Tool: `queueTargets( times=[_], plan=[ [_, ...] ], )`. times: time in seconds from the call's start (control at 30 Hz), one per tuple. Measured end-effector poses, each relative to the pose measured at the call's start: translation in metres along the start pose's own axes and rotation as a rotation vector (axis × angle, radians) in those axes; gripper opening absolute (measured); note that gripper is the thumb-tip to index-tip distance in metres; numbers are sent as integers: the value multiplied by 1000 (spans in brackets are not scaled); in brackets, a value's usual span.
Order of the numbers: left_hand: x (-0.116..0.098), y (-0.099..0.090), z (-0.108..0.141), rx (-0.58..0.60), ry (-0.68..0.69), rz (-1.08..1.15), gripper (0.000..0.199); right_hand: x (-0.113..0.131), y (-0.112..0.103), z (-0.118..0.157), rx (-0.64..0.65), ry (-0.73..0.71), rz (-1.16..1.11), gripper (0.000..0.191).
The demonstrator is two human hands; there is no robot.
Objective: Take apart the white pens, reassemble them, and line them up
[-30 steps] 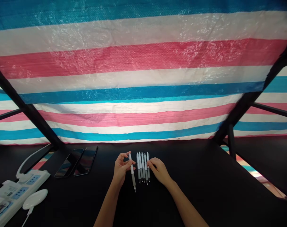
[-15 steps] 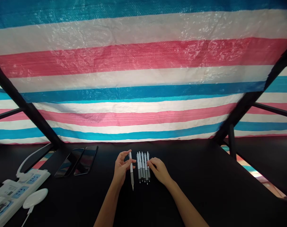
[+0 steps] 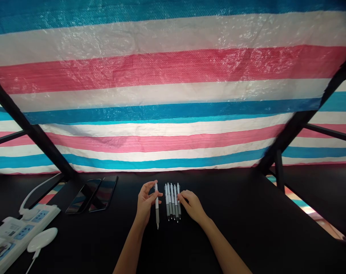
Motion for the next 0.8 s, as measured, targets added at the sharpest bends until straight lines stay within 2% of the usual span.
queueTargets(
  times=[0.17, 0.27, 0.37, 0.47, 0.67, 0.8],
  plan=[
    [1, -16, -2, -64, 0, -181, 54, 0, 0, 1, -5, 3, 20, 41],
    [1, -33, -2, -111, 25, -502, 49, -2, 1, 0, -5, 7, 58, 40],
    [1, -48, -1, -172, -26, -836, 48, -2, 1, 0, -8, 17, 105, 40],
    [1, -55, 0, -208, -61, -1040, 49, -2, 1, 0, -12, 32, 138, 38],
    [9, -54, -3, -171, 22, -1058, 48, -3, 1, 0, 23, 60, 143, 30],
    [7, -55, -2, -192, 77, -1067, 41, -2, 1, 1, 37, 79, 125, 20]
  ],
)
Point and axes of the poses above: each hand's wrist, its own z-axis away from the middle knuckle, its own y-axis out of the palm, x = y × z, the point moved 6 cm from there along -z, towards the middle knuckle, and after that the axes turned 15 degrees about x, right-handed, at the moved point
